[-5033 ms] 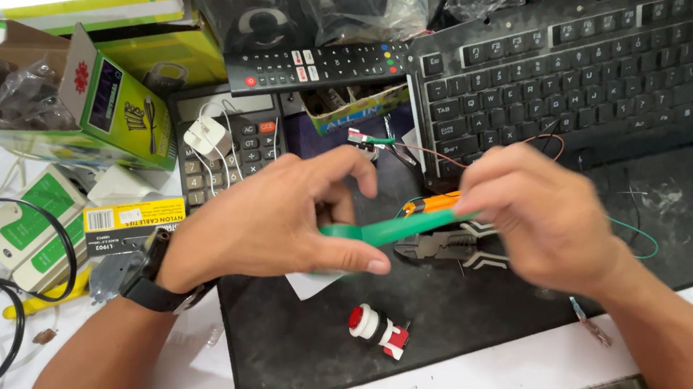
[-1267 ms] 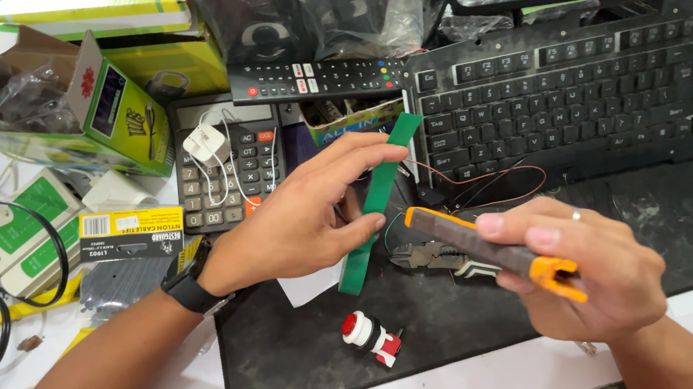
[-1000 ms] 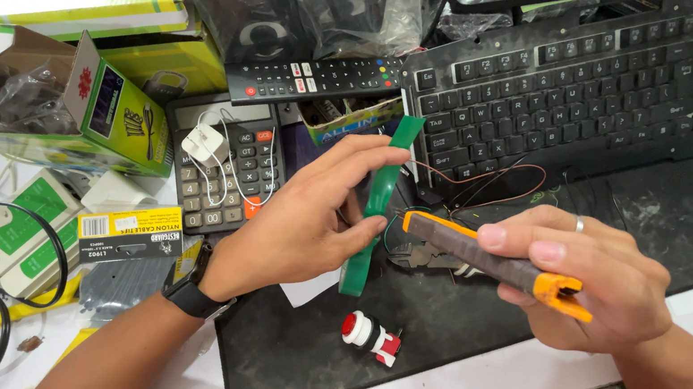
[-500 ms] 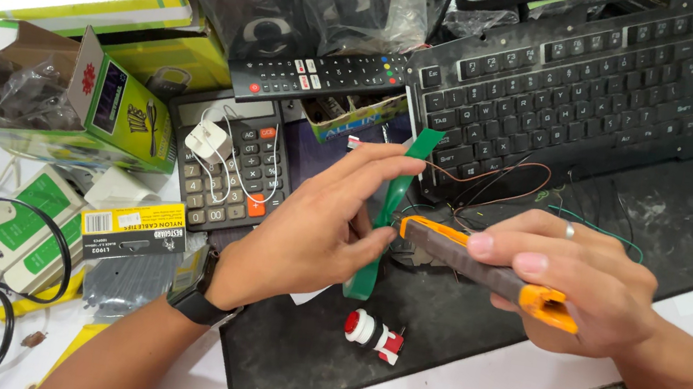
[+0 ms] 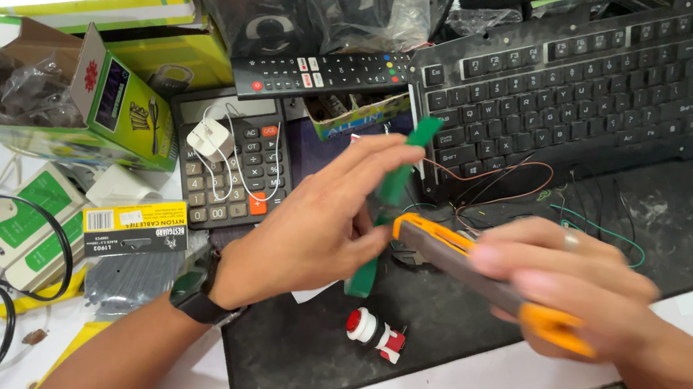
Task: The person twists together the wires of a small electronic component at a cluttered workbench, cuts and trims the wires with a utility knife, then wraps green tape around the component body to secure the wiring. The clip ends while the person is still taping the component.
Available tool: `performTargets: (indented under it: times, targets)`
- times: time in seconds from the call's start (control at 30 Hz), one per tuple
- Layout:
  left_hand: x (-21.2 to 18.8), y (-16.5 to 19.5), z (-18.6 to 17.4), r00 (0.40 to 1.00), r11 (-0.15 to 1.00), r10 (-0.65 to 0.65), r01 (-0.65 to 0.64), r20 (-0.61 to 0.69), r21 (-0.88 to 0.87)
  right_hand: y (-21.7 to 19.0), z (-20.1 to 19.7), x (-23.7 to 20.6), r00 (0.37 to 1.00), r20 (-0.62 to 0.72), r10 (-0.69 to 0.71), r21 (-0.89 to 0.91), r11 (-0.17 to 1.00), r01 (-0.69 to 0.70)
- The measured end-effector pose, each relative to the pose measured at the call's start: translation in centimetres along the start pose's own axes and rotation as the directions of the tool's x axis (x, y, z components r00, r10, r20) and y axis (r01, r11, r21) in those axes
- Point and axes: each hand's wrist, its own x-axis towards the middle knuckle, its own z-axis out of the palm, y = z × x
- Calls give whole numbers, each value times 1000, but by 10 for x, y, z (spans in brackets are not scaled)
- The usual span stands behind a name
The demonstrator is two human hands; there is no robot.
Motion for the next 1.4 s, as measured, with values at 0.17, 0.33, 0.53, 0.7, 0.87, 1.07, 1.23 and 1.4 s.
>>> performTargets:
  times: [0.17,0.33,0.53,0.7,0.87,1.07,1.23,1.4]
  targets:
    - [0,3,-10,1000,1000,-3,3,3,-16,-31,-16,-21,951,-219,219,84,975,-206]
    - [-3,12,-41,997,993,-49,43,55,109,-7,-23,-8,985,-42,164,-349,922,-169]
    - [-2,20,-48,986,988,-120,107,116,113,-7,10,30,952,307,-5,-147,988,52]
    - [0,19,-42,991,994,-67,56,116,96,-8,22,33,899,437,-17,-126,989,81]
    - [-2,16,-41,994,995,-62,55,88,81,-9,30,25,875,440,201,-305,950,-65]
    - [-4,13,-37,998,999,-23,21,-54,-33,16,52,26,729,428,534,-605,769,-208]
    - [-8,10,-23,992,965,-58,28,-108,-260,21,52,26,866,286,409,-614,773,-162]
    - [-14,6,0,990,856,-7,-67,-141,-512,16,54,26,933,161,322,-466,858,-216]
